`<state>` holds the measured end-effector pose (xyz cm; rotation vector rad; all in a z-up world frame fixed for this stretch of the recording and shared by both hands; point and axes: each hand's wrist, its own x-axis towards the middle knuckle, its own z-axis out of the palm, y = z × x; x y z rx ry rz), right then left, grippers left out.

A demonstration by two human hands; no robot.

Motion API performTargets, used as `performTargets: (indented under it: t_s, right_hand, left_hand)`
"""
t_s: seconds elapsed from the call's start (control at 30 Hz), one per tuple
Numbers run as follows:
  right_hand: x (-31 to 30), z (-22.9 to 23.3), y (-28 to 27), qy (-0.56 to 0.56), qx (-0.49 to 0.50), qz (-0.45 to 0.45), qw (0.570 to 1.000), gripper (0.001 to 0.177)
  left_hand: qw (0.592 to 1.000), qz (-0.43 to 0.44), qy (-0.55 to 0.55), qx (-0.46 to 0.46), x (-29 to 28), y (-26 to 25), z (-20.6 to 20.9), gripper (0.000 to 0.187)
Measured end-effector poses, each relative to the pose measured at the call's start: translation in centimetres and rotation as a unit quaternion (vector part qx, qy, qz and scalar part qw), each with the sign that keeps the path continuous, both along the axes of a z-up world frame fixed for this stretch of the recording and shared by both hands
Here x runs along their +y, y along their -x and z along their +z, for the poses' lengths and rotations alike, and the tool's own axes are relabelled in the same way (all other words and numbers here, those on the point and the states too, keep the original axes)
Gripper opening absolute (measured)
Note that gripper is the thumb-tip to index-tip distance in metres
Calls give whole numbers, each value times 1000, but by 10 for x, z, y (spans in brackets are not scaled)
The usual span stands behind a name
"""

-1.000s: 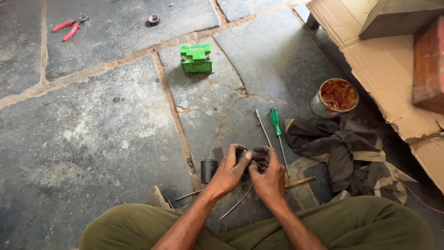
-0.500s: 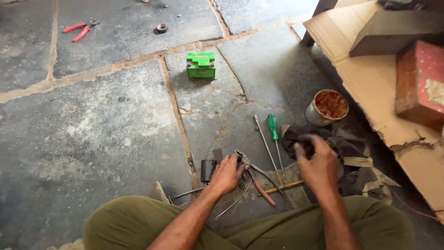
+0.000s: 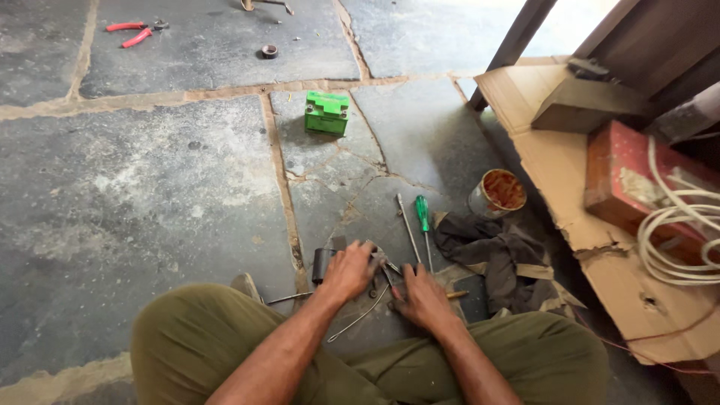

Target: The person sits on a tiled floor and disassembles a small electric motor. They use pliers to remove a retaining clip and separate the motor housing, then use a screwdriver to loosen internal components. The person continues to manipulate the motor parts with pliers and a screwdriver, removing small pieces and placing them on the floor.

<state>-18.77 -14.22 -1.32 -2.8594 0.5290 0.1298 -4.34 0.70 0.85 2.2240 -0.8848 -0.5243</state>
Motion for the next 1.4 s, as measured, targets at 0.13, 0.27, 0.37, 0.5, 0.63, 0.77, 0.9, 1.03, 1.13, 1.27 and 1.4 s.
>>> performTargets:
  t_s: [0.13, 0.27, 0.37, 0.5, 0.63, 0.77, 0.9, 1.03, 1.13, 1.27, 1.4]
  right_hand:
    - [-9, -13, 6, -19, 16, -55, 998, 59]
    - [-23, -8, 9, -93, -161, -157, 970, 46]
    - [-32, -1, 19, -291, -213, -309, 880, 39]
    - [-39, -5, 28, -480, -303, -351, 744, 32]
    - [-46, -11, 36, -546, -320, -405, 660, 25]
    - [-45, -7, 27, -571, -322, -397, 642, 23]
    - [-35, -1, 25, -606, -314, -374, 628, 24]
    - [-34, 0, 15, -615, -326, -374, 613, 22]
    - [-34, -3, 13, -629, -346, -367, 591, 21]
    - [-31, 2, 3, -622, -347, -359, 603, 15]
    - [-26, 1, -6, -616, -365, -362, 597, 19]
  left_hand:
    - [997, 66, 33, -8, 13, -11, 12, 31]
    - [985, 152, 84, -27, 32, -31, 19, 25]
    - [978, 190, 69, -47, 46, -43, 13, 26]
    - [973, 117, -157, -123, 61, -61, -12, 20]
    - [955, 29, -286, -72, 71, -60, -57, 26]
    - [945, 18, -314, -85, 73, -58, -82, 25]
    - [937, -36, -339, -78, 73, -53, -67, 27]
    - [912, -92, -392, -80, 73, -47, -42, 29]
    - [910, -98, -391, -92, 77, -41, -36, 25]
    - [921, -104, -353, -128, 82, -35, -30, 20]
    - [907, -130, -381, -122, 80, -25, -17, 22]
